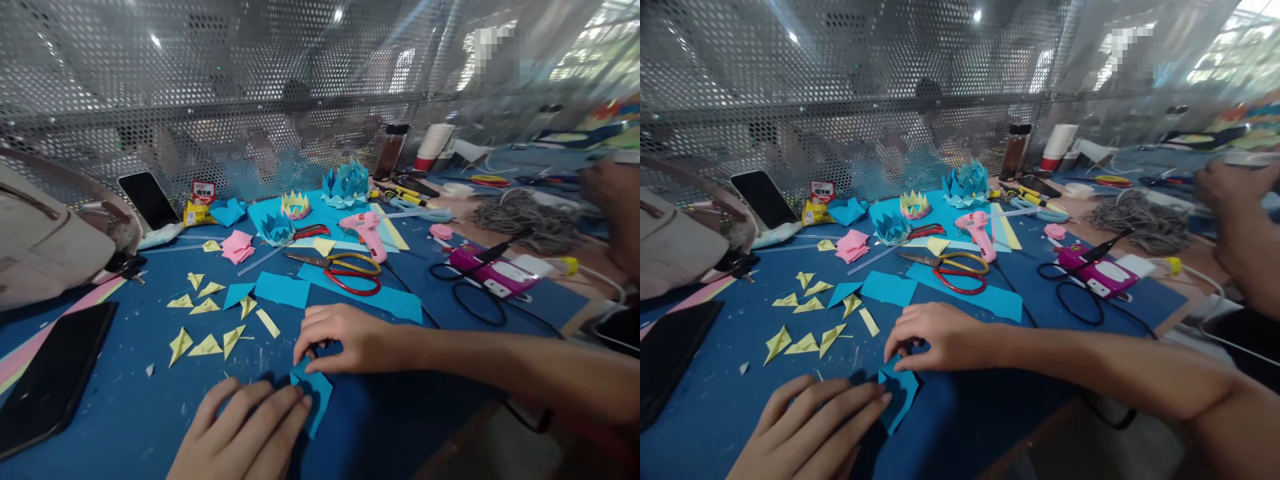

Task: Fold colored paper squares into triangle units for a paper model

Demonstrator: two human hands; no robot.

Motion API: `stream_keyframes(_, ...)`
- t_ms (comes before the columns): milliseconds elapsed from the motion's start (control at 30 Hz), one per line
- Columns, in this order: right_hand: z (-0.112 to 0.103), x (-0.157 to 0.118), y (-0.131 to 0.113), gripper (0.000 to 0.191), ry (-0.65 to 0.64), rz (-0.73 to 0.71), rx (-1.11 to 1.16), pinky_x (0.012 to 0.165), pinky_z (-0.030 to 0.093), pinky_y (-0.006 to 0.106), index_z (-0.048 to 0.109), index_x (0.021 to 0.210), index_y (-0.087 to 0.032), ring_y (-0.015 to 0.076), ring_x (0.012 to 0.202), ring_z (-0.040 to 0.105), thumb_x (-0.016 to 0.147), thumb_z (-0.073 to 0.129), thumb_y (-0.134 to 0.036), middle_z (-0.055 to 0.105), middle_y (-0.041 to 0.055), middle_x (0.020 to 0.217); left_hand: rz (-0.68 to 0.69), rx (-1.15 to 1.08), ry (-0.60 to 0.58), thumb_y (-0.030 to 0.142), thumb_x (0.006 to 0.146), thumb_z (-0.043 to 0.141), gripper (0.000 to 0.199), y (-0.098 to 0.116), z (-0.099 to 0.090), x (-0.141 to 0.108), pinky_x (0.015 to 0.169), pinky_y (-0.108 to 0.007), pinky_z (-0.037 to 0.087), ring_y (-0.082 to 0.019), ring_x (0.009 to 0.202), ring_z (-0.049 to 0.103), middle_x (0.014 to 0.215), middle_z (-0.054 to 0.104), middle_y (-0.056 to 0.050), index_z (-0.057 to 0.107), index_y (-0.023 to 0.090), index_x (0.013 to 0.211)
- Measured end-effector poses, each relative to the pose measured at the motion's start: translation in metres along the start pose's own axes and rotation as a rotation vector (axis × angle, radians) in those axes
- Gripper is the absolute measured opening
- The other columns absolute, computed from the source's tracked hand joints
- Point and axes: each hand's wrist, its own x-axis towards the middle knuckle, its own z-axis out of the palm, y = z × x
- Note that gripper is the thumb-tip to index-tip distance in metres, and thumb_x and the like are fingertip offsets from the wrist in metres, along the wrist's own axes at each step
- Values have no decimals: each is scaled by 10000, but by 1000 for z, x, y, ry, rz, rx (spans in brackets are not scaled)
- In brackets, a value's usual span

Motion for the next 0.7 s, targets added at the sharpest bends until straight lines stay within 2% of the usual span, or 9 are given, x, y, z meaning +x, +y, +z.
stream_keyframes(167,4,-1,-3,121,62,42,-67,743,438,240,727,995,-154,141,813,583,909,715,-238,703,6,819,-7,-1,-6,328,1027,541,243,-5,11,-3,1140,-294,233,-139,998,648,1103,766,56,727,230,1150)
stream_keyframes(400,14,-4,-3,62,155,86,-185,689,421,245,723,922,-182,144,789,586,923,684,-230,703,-3,797,39,10,-43,251,1044,501,247,-14,6,-2,1179,-313,208,-126,984,652,1111,759,35,717,196,1148)
stream_keyframes(533,14,-5,-4,89,151,51,-286,691,394,257,720,889,-198,143,787,577,944,666,-242,710,-4,829,163,95,-151,241,1043,490,268,-21,2,0,1146,-274,249,-110,970,660,1193,738,57,708,204,1193)
stream_keyframes(567,13,-5,-4,109,139,24,-329,689,384,265,719,895,-204,144,785,570,960,647,-253,711,-4,847,127,92,-111,252,1049,486,266,-21,2,0,1162,-287,235,-113,951,663,1164,749,59,720,209,1166)
stream_keyframes(700,9,-6,-4,216,108,-94,-483,660,341,298,703,969,-213,145,756,537,1040,511,-283,702,-2,907,10,52,-84,300,1055,493,261,-18,8,-5,1217,-327,155,-134,1004,658,1167,752,45,731,236,1142)
